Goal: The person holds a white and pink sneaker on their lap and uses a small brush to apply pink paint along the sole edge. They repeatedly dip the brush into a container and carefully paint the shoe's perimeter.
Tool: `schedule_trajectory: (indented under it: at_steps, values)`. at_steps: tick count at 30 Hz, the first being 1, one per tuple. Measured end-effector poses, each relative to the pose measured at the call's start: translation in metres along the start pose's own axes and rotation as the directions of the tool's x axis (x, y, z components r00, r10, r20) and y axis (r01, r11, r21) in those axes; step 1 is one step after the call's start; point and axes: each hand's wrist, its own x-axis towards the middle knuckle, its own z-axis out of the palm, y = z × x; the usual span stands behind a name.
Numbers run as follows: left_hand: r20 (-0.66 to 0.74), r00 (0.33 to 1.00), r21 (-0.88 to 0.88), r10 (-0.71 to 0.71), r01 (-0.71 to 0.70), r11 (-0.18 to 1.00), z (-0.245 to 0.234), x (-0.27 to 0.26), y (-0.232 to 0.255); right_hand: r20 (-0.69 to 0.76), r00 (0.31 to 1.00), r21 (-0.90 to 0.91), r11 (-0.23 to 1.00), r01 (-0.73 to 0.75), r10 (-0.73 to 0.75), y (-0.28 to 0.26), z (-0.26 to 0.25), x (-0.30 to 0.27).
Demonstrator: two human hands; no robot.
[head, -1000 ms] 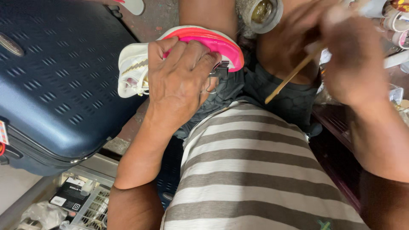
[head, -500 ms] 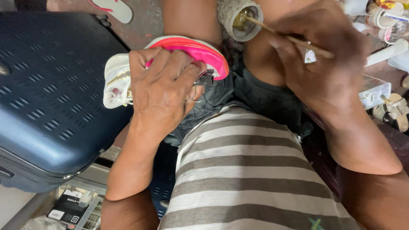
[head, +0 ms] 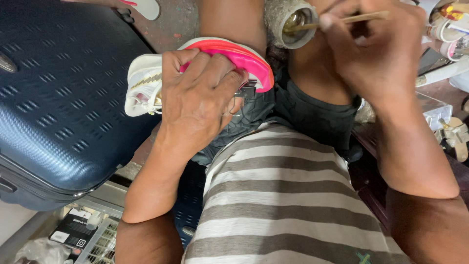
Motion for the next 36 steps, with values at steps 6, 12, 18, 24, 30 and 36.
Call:
schedule_trajectory:
  at_steps: [6, 12, 18, 24, 30, 36]
  values:
    - [-0.045, 0.999, -0.007, 0.015, -0.016, 1.0, 0.005, -0.003, -0.003, 0.014, 0.946, 0.718, 0.655, -0.234, 0.322, 0.015, -0.022, -0.038]
    - [-0.041, 0.999, -0.024, 0.014, -0.015, 1.0, 0.006, -0.004, -0.004, -0.104, 0.977, 0.78, 0.624, -0.036, 0.187, 0.005, -0.022, -0.052]
    - [-0.037, 0.999, -0.035, 0.025, -0.026, 0.999, 0.006, -0.003, -0.006, -0.127, 0.988, 0.405, 0.905, 0.13, -0.085, -0.033, -0.012, -0.043]
    - [-0.048, 0.999, -0.026, 0.025, -0.026, 0.999, 0.008, -0.004, -0.005, -0.101, 0.983, 0.321, 0.93, 0.181, -0.156, -0.038, -0.008, -0.032]
    - [-0.043, 0.999, -0.04, 0.021, -0.023, 0.999, 0.008, -0.005, -0.005, -0.072, 0.98, 0.282, 0.939, 0.199, -0.186, -0.035, -0.001, -0.03]
    - [-0.043, 0.999, -0.027, 0.025, -0.027, 0.999, 0.009, -0.006, -0.005, -0.07, 0.965, 0.275, 0.925, 0.263, -0.253, -0.036, 0.001, -0.025]
